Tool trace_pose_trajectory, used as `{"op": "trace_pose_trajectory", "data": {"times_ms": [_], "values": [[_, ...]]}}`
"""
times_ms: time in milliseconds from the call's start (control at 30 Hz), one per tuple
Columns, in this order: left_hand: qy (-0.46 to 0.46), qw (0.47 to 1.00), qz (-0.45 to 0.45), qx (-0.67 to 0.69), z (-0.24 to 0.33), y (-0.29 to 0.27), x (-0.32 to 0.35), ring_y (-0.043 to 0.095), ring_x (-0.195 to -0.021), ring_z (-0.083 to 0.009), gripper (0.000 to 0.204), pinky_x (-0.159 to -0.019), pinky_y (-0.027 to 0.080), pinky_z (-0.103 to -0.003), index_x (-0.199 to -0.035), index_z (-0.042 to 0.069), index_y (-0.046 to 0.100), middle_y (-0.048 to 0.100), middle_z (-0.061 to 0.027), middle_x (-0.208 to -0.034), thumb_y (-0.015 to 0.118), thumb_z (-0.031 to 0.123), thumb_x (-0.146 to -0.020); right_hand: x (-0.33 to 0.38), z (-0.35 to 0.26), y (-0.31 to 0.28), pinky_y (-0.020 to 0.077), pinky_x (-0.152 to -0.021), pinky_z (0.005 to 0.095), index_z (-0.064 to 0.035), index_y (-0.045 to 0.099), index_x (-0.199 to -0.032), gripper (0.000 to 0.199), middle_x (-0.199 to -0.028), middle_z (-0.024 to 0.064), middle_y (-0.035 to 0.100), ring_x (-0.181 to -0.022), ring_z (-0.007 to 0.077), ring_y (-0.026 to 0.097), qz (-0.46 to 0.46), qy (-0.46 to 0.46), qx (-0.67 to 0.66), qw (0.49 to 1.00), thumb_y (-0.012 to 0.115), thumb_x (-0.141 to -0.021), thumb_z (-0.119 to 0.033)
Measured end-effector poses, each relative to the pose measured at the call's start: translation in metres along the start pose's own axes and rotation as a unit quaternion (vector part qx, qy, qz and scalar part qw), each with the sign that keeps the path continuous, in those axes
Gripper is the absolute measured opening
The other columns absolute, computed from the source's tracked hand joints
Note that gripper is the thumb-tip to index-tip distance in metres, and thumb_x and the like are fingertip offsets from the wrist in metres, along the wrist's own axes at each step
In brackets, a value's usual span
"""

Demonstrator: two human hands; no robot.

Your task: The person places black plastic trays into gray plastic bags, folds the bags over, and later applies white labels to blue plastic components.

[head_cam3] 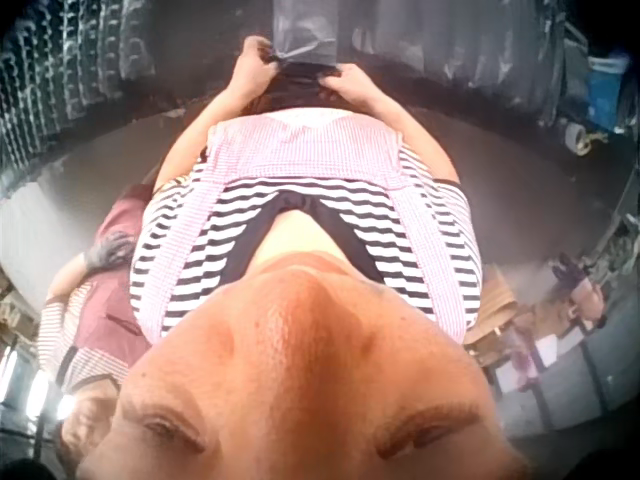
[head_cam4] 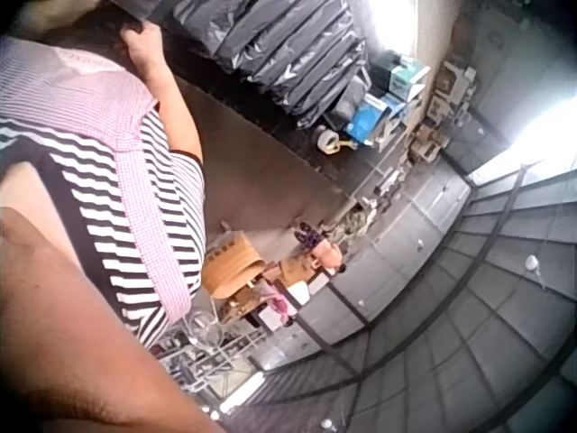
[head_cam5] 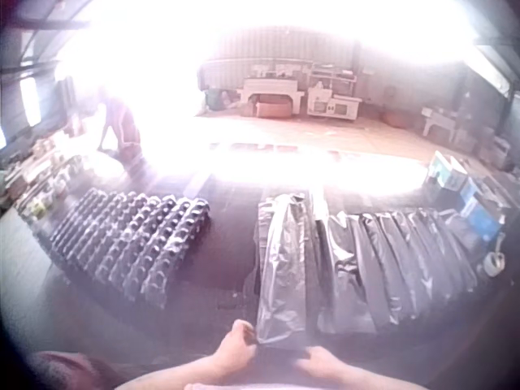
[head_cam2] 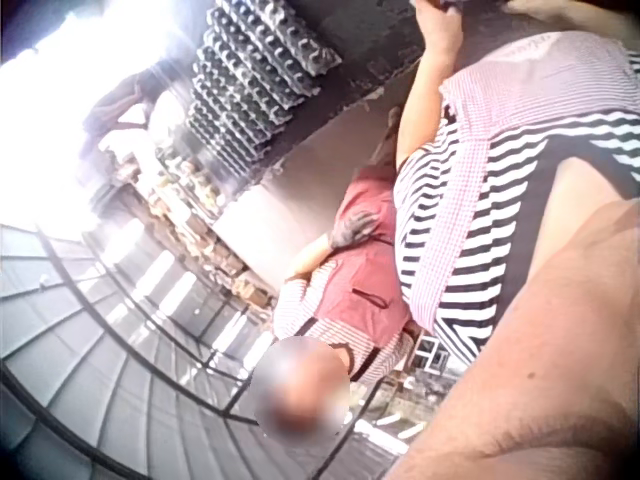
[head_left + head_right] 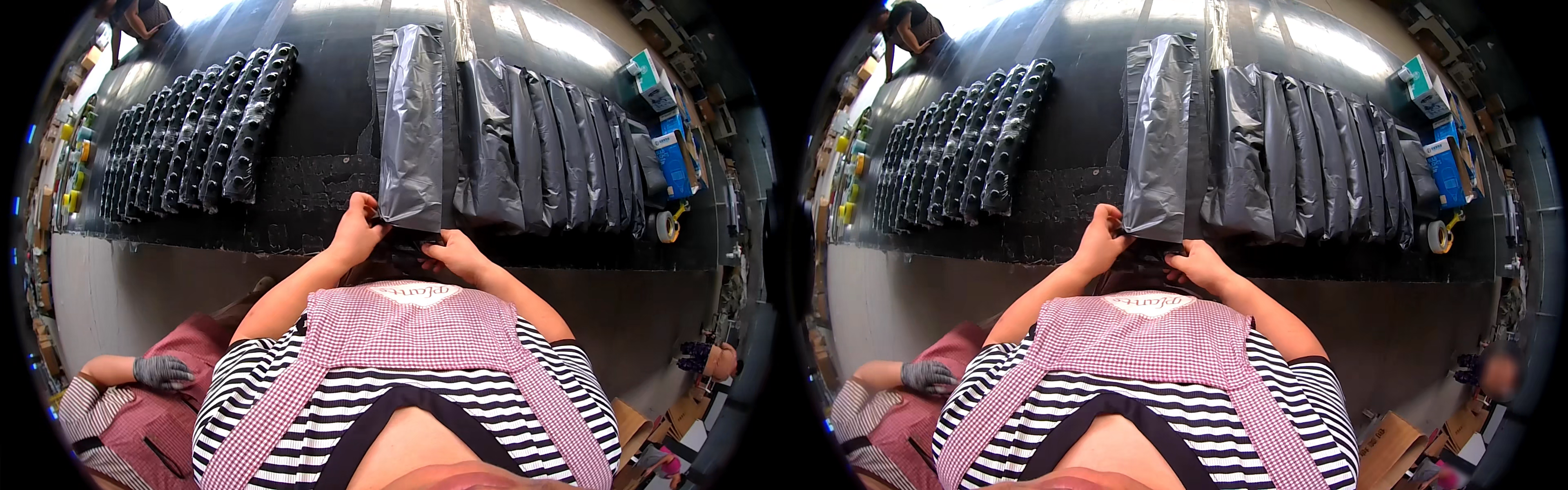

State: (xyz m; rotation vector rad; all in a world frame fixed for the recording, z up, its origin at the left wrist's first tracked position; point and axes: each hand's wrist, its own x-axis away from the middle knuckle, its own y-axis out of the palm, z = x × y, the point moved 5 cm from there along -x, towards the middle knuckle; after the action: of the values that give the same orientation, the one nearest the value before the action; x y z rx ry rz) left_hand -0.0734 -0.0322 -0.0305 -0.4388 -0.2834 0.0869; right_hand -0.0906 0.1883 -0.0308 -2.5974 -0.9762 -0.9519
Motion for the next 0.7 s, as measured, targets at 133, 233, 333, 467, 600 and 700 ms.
{"op": "trace_pose_trajectory", "data": {"times_ms": [133, 233, 333, 467, 600, 700], "values": [[-0.093, 0.993, -0.074, 0.002, -0.015, -0.007, 0.027, 0.064, -0.081, -0.0219, 0.034, -0.07, 0.051, -0.034, -0.096, 0.004, 0.046, 0.059, -0.0106, -0.08, 0.077, 0.007, -0.081, 0.007, 0.02, -0.001, 0.0513, -0.058, 0.0272, 0.0029, 0.066, -0.094, 0.021, -0.083, 0.0092, 0.072, -0.069, 0.0142, 0.068, 0.064, -0.018, -0.025, 0.998, 0.068, -0.093, -0.018], [0.023, 0.993, 0.007, -0.119, 0.003, -0.017, 0.049, 0.061, -0.074, -0.0263, 0.024, -0.067, 0.049, -0.037, -0.085, 0.005, 0.054, 0.058, -0.0095, -0.077, 0.077, 0.006, -0.078, 0.019, 0.023, 0.001, 0.0483, -0.054, 0.0247, 0.0013, 0.066, -0.078, 0.022, -0.072, 0.0071, 0.07, -0.062, 0.0105, 0.064, 0.132, -0.047, -0.048, 0.989, 0.072, -0.09, -0.017], [0.312, 0.939, 0.035, -0.138, 0.061, -0.008, 0.053, 0.062, -0.077, -0.0298, 0.016, -0.067, 0.05, -0.037, -0.085, 0.006, 0.066, 0.064, -0.0091, -0.085, 0.079, 0.009, -0.076, 0.015, 0.033, 0.0, 0.0477, -0.056, 0.0266, 0.0021, 0.067, -0.079, 0.016, -0.07, 0.0074, 0.07, -0.064, 0.0094, 0.064, 0.134, -0.142, -0.028, 0.98, 0.071, -0.087, -0.012], [0.363, 0.922, -0.07, -0.115, 0.078, 0.035, 0.038, 0.066, -0.084, -0.0268, 0.018, -0.073, 0.054, -0.035, -0.093, 0.007, 0.068, 0.065, -0.0076, -0.094, 0.078, 0.009, -0.077, 0.018, 0.018, 0.006, 0.0524, -0.068, 0.0321, 0.0047, 0.065, -0.087, 0.015, -0.082, 0.0117, 0.071, -0.073, 0.0162, 0.067, 0.126, -0.198, 0.021, 0.972, 0.059, -0.093, -0.008], [0.42, 0.892, -0.08, -0.145, 0.076, 0.045, 0.034, 0.066, -0.088, -0.0275, 0.018, -0.074, 0.054, -0.035, -0.096, 0.007, 0.068, 0.065, -0.0077, -0.095, 0.076, 0.008, -0.08, 0.026, -0.001, 0.005, 0.0526, -0.072, 0.0355, 0.0046, 0.065, -0.088, 0.014, -0.085, 0.0161, 0.069, -0.077, 0.0271, 0.067, 0.15, -0.234, 0.148, 0.949, 0.055, -0.091, -0.005], [0.466, 0.865, -0.097, -0.159, 0.077, 0.041, 0.033, 0.066, -0.089, -0.0264, 0.013, -0.075, 0.054, -0.034, -0.096, 0.005, 0.068, 0.065, -0.0084, -0.095, 0.072, 0.007, -0.084, 0.029, -0.005, 0.012, 0.0523, -0.074, 0.0362, 0.0046, 0.065, -0.089, 0.014, -0.086, 0.0172, 0.068, -0.078, 0.0308, 0.067, 0.165, -0.228, 0.13, 0.951, 0.054, -0.091, -0.004]]}}
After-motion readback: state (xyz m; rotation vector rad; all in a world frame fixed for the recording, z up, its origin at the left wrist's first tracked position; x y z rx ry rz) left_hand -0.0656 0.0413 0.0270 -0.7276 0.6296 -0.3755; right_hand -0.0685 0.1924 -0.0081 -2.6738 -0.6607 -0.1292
